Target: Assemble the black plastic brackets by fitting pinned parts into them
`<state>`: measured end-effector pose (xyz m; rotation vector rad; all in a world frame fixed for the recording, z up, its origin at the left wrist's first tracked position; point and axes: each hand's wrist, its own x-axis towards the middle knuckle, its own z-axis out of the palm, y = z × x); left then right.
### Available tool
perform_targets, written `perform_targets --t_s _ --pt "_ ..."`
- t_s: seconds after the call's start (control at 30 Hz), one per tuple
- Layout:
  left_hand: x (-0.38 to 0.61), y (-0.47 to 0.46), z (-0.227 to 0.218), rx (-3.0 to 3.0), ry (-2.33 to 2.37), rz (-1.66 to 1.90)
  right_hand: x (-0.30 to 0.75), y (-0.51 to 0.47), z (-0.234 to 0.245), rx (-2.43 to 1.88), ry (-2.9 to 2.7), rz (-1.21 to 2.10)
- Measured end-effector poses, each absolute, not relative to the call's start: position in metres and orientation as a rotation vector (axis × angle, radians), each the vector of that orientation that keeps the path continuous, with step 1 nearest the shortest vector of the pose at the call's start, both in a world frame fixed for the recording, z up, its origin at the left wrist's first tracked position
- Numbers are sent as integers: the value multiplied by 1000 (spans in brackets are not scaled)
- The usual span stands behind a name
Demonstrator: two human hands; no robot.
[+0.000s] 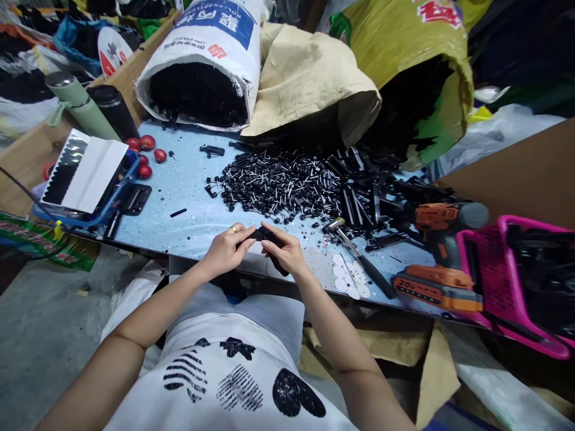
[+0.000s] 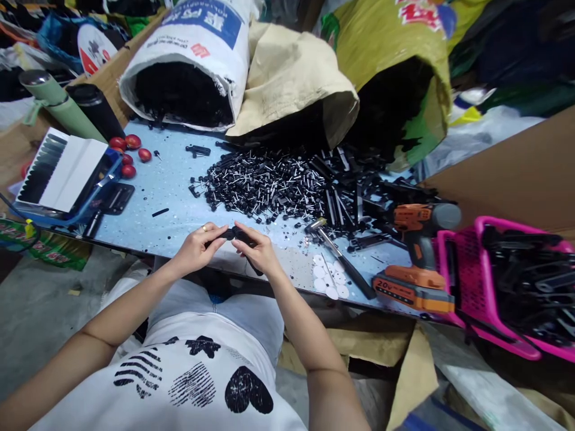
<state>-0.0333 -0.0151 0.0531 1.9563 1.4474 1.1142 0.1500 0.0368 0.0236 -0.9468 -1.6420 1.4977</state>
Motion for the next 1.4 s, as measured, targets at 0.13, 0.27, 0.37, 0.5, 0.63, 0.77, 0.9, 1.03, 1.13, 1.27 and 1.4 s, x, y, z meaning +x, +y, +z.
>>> perform_targets --t_s 0.13,0.27,0.37,0.5,0.63,0.77,0.9,1.03,1.13,1.27,1.4 --pt "-33 -11 59 1976 1442 1197 147 35 32 -981 -1524 1525" --pt "-24 -11 58 1994 1385 1238 145 34 39 -1017 -1476 1489" --pt "-20 -14 56 2003 1414 1237 151 41 44 -957 -1666 1411" --pt "-18 -21 51 2013 1518 1208 163 53 50 -786 -2085 1043" --pt "-4 -24 43 1946 1565 1360 155 48 49 -738 -2096 860" --pt "17 -21 34 1794 1564 1696 139 34 42 -916 -1862 773" --pt "18 -17 28 1816 1458 1759 146 33 42 -892 -1942 780" --pt "14 -14 28 1899 1370 1710 157 36 47 -771 -2046 731" --pt "18 -12 33 1881 1432 1779 152 31 48 -824 -1950 664" --pt "24 -13 42 1878 1482 1832 139 21 49 -874 -1862 623" --pt "24 -14 46 1907 1448 1884 138 20 50 -819 -1861 597"
